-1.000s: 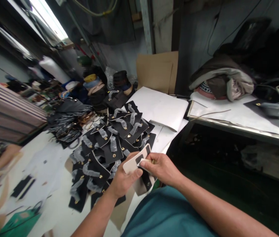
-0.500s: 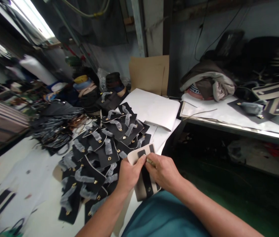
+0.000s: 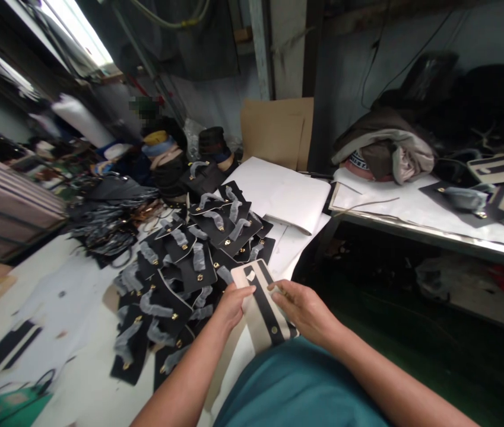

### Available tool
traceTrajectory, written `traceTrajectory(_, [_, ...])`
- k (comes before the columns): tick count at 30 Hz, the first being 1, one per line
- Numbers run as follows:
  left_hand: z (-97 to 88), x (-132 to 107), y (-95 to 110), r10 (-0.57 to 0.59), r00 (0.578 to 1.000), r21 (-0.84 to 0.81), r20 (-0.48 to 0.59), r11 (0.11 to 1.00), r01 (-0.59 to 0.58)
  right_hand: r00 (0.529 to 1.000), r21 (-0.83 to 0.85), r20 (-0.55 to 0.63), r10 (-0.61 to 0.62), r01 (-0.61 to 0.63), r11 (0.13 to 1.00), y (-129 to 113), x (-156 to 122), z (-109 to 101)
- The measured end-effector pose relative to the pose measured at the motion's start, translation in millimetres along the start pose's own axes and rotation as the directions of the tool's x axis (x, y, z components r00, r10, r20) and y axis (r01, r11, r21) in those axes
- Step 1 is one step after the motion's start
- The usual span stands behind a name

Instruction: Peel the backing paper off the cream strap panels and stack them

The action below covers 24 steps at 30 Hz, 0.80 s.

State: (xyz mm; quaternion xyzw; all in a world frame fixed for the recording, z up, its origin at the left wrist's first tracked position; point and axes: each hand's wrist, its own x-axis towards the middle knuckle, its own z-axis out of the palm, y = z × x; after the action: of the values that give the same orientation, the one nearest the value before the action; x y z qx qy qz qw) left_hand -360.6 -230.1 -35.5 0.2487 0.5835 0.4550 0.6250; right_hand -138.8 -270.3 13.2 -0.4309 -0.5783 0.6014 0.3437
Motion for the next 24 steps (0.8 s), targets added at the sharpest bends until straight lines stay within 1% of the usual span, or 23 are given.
traceTrajectory(2, [-3.0, -4, -15, -0.012, 1.0, -0.024, 0.002, 1.0, 0.012, 0.999, 0.057, 0.031, 0.039, -0.041, 0.998, 3, -3, -5])
traceTrajectory(5, [-2.8, -10, -37, -0.083, 0.996, -0.058, -0.019, 0.995, 0.082, 0.996, 0.047, 0.057, 0.075, -0.078, 0.996, 9, -6, -6])
traceTrajectory(7, [-0.9, -14, -48, -0.11, 0.994, -0.059, -0.024, 0.992, 0.109, 0.993, 0.036, 0.071, 0.091, -0.094, 0.995, 14, -6, -5])
traceTrajectory(9, [1.3, -18, -53, -0.104, 0.994, -0.021, -0.016, 0.994, 0.103, 0.988, 0.068, 0.092, 0.121, -0.128, 0.989, 22, -3, -3])
traceTrajectory(11, [3.1, -22, -52, -0.085, 0.996, 0.05, -0.007, 0.995, 0.085, 0.98, 0.105, 0.101, 0.174, -0.185, 0.977, 31, -2, -3])
traceTrajectory(14, [5.4, -27, -47, -0.062, 0.998, 0.153, 0.015, 0.986, 0.059, 0.966, 0.08, 0.066, 0.251, -0.256, 0.963, 47, -2, -4])
traceTrajectory(15, [6.4, -29, -46, -0.087, 0.996, 0.19, 0.034, 0.979, 0.079, 0.963, 0.06, 0.056, 0.263, -0.266, 0.962, 52, -3, -4])
traceTrajectory(16, [7.7, -31, -46, -0.137, 0.989, 0.224, 0.063, 0.967, 0.12, 0.961, 0.043, 0.055, 0.271, -0.273, 0.961, 57, -3, -4])
traceTrajectory(18, [11.1, -34, -51, -0.263, 0.956, 0.263, 0.128, 0.939, 0.223, 0.958, 0.031, 0.067, 0.278, -0.281, 0.959, 65, -4, -3])
traceTrajectory(19, [13.0, -35, -55, -0.309, 0.937, 0.261, 0.162, 0.929, 0.261, 0.956, 0.042, 0.077, 0.282, -0.286, 0.957, 68, -3, -2])
traceTrajectory(20, [14.7, -35, -60, -0.327, 0.925, 0.247, 0.191, 0.928, 0.277, 0.955, 0.057, 0.084, 0.285, -0.29, 0.955, 71, -3, -1])
traceTrajectory(21, [15.9, -34, -66, -0.318, 0.926, 0.233, 0.206, 0.935, 0.269, 0.954, 0.07, 0.088, 0.286, -0.292, 0.954, 73, -3, 0])
traceTrajectory(22, [16.2, -33, -71, -0.291, 0.935, 0.23, 0.201, 0.942, 0.244, 0.954, 0.079, 0.087, 0.286, -0.293, 0.953, 75, -3, 0])
traceTrajectory(24, [13.8, -26, -81, -0.236, 0.958, 0.263, 0.162, 0.946, 0.189, 0.953, 0.082, 0.07, 0.294, -0.299, 0.951, 78, -5, -2])
